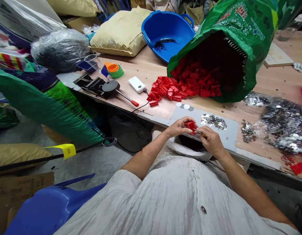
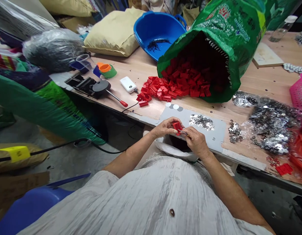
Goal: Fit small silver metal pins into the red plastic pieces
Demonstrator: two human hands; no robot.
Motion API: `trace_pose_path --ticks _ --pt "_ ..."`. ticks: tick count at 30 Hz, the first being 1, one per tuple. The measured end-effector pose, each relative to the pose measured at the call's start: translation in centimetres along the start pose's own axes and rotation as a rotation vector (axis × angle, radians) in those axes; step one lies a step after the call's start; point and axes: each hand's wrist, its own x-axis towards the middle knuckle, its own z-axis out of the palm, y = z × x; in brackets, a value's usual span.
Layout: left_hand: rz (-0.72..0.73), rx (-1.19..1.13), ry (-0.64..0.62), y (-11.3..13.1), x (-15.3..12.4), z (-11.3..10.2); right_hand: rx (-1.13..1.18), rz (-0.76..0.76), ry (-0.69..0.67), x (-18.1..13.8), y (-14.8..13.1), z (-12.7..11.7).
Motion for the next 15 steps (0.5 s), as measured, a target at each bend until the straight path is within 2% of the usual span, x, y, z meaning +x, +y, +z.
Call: trace_pose_path --ticks 6,15 --pt "-0.015 0.034 -0.033 0.46 0.03 -0.08 0.042 0.032 -0.042 0.13 0.28 0.17" --pt "-0.029 0.064 -0.023 0.48 0.07 0.33 0.052 0.191 -0.001 0.06 0.00 -0.37"
